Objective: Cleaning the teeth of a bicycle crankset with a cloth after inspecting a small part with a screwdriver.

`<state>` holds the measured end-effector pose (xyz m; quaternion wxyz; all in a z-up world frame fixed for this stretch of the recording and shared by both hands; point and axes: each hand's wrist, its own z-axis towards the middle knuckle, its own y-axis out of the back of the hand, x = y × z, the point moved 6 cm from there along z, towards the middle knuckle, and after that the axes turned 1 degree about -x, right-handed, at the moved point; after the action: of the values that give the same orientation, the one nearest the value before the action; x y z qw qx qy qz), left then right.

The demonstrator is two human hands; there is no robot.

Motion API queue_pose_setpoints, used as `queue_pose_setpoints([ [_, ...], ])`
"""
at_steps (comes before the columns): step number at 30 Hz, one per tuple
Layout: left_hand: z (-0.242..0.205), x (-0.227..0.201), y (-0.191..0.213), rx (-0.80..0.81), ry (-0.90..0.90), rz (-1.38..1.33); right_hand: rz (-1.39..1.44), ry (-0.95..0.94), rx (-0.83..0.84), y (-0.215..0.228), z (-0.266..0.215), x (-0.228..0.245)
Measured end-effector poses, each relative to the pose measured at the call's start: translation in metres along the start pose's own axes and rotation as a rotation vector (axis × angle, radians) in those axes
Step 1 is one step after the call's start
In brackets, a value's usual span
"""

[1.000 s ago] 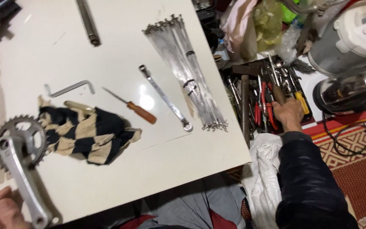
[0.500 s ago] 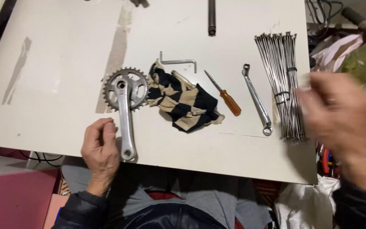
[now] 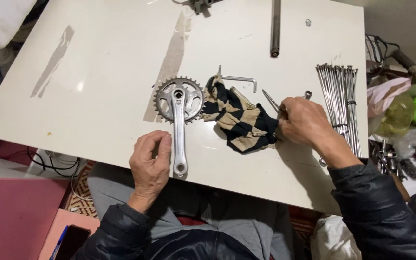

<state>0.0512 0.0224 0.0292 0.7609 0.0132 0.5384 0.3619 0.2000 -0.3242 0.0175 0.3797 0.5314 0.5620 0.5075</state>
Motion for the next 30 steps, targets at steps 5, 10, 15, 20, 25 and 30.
queue_pose_setpoints([
  [5,0.0,0.0,0.002,-0.008,-0.037,0.0,0.338,-0.075,-0.052,0.033,0.004,0.037],
  [10,0.001,0.001,0.0,-0.006,-0.068,0.012,0.465,-0.09,-0.015,0.047,0.01,0.083],
  [15,0.002,0.0,0.001,0.018,-0.07,-0.003,0.142,0.022,0.097,0.019,0.034,0.082],
  [20,0.001,0.001,-0.001,0.018,-0.086,0.005,0.15,0.025,0.134,0.03,0.035,0.083],
  [25,0.003,0.003,0.0,0.01,-0.097,0.009,0.051,0.055,0.158,0.047,0.025,0.102],
  [30,0.004,-0.002,0.002,0.0,-0.105,0.002,-0.268,0.303,-0.349,0.057,0.033,0.098],
])
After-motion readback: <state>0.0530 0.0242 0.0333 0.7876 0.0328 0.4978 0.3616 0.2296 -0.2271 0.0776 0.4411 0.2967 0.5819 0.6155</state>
